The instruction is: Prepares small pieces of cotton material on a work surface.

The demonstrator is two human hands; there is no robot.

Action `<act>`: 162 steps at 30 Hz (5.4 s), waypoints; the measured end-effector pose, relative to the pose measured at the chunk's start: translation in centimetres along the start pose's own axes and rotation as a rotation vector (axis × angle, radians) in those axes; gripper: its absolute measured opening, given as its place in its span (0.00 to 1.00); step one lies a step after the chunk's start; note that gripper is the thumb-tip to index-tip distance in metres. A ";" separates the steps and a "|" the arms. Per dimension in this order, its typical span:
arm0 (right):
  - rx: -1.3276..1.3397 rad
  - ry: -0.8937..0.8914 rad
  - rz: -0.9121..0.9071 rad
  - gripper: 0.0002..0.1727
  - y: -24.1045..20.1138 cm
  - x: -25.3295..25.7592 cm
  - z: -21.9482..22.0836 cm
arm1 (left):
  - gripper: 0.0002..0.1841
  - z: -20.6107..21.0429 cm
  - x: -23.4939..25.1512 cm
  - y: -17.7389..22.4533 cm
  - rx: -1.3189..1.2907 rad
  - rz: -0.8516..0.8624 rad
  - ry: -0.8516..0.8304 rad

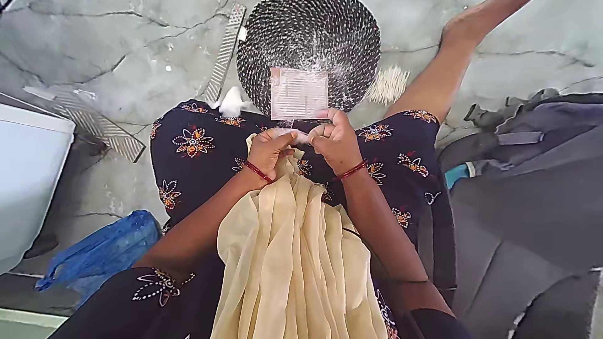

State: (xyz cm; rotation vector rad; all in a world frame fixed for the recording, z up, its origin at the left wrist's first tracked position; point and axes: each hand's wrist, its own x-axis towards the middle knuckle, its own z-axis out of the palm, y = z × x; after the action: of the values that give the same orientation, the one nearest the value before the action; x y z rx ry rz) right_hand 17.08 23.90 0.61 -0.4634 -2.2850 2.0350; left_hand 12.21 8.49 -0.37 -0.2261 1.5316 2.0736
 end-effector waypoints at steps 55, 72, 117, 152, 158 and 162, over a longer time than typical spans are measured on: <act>-0.077 0.126 0.176 0.10 -2.9 2.2 -0.8 | 0.21 -1.0 3.2 3.8 0.657 0.435 -0.136; -0.609 0.102 0.451 0.13 3.6 17.8 0.5 | 0.31 0.1 18.0 4.2 1.217 0.194 -0.164; -0.932 -0.094 0.528 0.16 2.8 18.3 -1.4 | 0.53 0.9 19.7 1.7 1.430 0.047 0.071; -0.441 0.258 0.064 0.16 -2.9 7.7 -10.2 | 0.17 -2.7 14.3 5.8 1.206 0.151 -0.070; -0.584 0.245 0.251 0.17 0.0 6.3 -9.8 | 0.17 -2.2 15.5 4.7 1.480 0.193 -0.132; -0.562 0.248 0.293 0.15 1.5 7.7 -9.8 | 0.17 -1.4 16.1 4.3 1.487 0.147 -0.154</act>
State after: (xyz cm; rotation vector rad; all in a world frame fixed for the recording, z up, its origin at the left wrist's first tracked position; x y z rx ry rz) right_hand 12.27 35.41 -0.74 -1.0640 -2.7198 1.2811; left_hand -3.79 11.55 -4.34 0.5877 2.5204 0.5538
